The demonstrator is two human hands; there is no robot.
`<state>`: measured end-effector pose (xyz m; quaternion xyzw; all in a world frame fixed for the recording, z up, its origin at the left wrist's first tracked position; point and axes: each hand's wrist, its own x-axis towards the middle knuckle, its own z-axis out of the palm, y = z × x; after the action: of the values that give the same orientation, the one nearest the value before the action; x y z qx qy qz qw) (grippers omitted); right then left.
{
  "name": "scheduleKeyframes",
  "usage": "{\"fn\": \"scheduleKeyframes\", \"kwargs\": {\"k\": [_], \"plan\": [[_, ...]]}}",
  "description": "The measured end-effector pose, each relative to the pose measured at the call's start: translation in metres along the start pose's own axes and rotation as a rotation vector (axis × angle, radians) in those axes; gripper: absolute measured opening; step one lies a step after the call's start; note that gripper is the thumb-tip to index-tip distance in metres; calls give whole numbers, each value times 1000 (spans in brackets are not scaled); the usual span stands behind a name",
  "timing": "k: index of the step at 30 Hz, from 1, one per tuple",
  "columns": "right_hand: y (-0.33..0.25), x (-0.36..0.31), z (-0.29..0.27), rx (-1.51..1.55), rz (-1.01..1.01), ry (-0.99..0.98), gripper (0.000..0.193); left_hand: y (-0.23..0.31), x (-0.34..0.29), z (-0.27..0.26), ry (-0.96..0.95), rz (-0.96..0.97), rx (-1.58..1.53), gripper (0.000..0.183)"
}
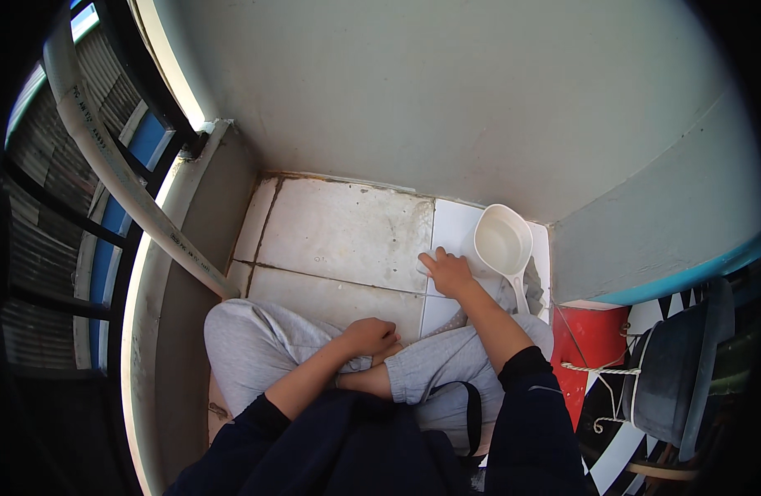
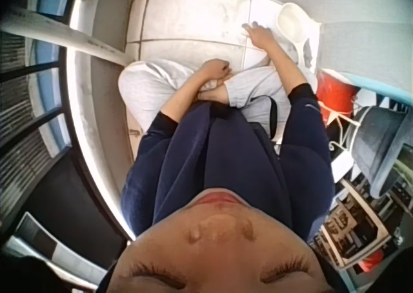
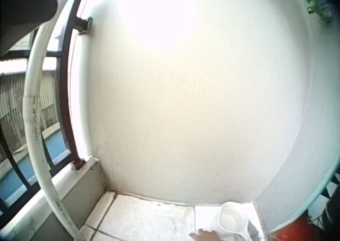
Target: The person applies a white substance to tile joints with a sponge and scrapes away excess using a handheld tool while sitting on a balcony floor.
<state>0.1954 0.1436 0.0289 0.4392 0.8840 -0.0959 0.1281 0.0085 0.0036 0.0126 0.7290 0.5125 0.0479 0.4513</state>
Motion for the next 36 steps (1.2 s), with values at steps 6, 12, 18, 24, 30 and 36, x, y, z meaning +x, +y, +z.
{"fn": "scheduleKeyframes", "kwargs": {"k": [6, 12, 18, 24, 30, 36], "plan": [[-6, -8, -7, -49, -109, -72, 34, -1, -2, 1, 2, -9, 6, 33], [-1, -8, 0, 41, -122, -115, 34, 0, -3, 1, -14, -18, 12, 33], [3, 1, 2, 39, -44, 8, 34, 2, 0, 0, -11, -7, 20, 33], [1, -4, -3, 64, -175, -123, 33, -7, 0, 5, 34, 23, 41, 33], [6, 0, -12, 584, 49, 189, 28, -7, 0, 9, 66, 43, 19, 33], [-8, -6, -12, 553, 24, 119, 29, -9, 1, 10, 67, 40, 42, 33]]}}
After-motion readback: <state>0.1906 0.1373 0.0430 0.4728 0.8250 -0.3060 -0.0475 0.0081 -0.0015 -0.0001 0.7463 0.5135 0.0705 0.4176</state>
